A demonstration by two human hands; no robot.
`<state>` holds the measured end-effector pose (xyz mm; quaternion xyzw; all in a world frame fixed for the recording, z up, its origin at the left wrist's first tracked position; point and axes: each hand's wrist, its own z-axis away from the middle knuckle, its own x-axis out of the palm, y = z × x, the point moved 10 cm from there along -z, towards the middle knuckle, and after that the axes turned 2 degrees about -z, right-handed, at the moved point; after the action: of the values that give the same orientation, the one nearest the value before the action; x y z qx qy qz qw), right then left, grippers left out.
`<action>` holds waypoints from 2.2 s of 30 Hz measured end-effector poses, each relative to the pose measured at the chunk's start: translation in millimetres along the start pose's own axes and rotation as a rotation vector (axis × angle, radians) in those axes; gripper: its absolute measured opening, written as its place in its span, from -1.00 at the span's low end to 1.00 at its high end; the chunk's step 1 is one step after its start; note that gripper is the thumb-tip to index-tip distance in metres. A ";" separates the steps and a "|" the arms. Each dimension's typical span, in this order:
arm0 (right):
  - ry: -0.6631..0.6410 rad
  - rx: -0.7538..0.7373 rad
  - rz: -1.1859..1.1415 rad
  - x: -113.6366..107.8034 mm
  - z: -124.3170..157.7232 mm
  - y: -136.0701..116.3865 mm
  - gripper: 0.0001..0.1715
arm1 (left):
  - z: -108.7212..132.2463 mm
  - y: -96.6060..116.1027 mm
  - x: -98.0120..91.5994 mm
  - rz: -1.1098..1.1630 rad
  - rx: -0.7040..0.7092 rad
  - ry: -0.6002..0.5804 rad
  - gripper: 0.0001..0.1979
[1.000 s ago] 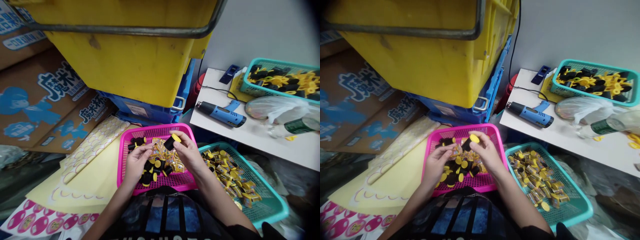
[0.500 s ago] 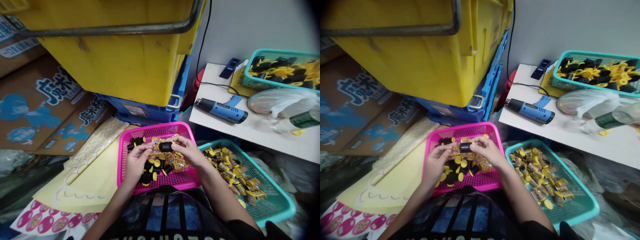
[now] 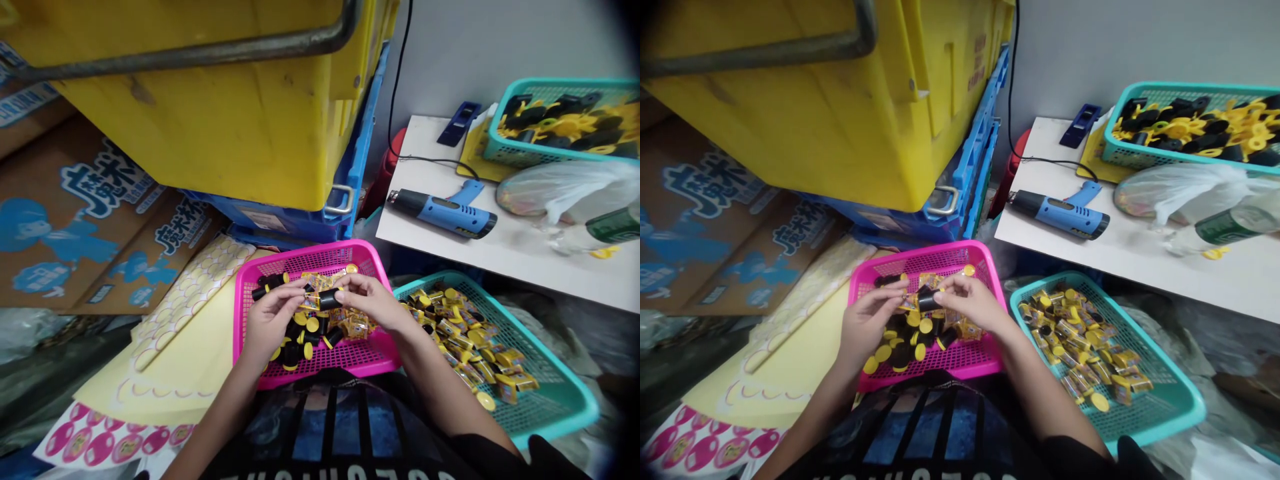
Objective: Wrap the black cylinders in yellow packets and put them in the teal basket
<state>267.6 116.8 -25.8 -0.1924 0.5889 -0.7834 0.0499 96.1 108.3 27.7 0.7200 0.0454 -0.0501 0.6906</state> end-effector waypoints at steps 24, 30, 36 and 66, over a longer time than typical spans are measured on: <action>-0.033 -0.091 -0.458 43.9 3.8 15.3 -0.50 | 3.3 -10.6 28.8 0.115 -0.201 -0.139 -0.66; -0.075 0.040 -0.581 63.5 5.7 30.6 -0.35 | 6.0 -3.4 38.5 0.069 -0.187 -0.171 -0.70; -0.070 -0.073 -0.504 46.3 12.1 20.5 -0.36 | 14.0 -6.9 50.4 0.176 -0.234 -0.240 -0.71; 0.159 -0.106 1.012 5.3 -47.4 15.5 -0.94 | -5.2 -48.1 -13.5 -0.724 0.124 -0.305 -0.69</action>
<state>243.3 153.3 -50.1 0.1746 0.6492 -0.6424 0.3679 76.3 115.5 -17.9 0.6821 0.1900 -0.3992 0.5826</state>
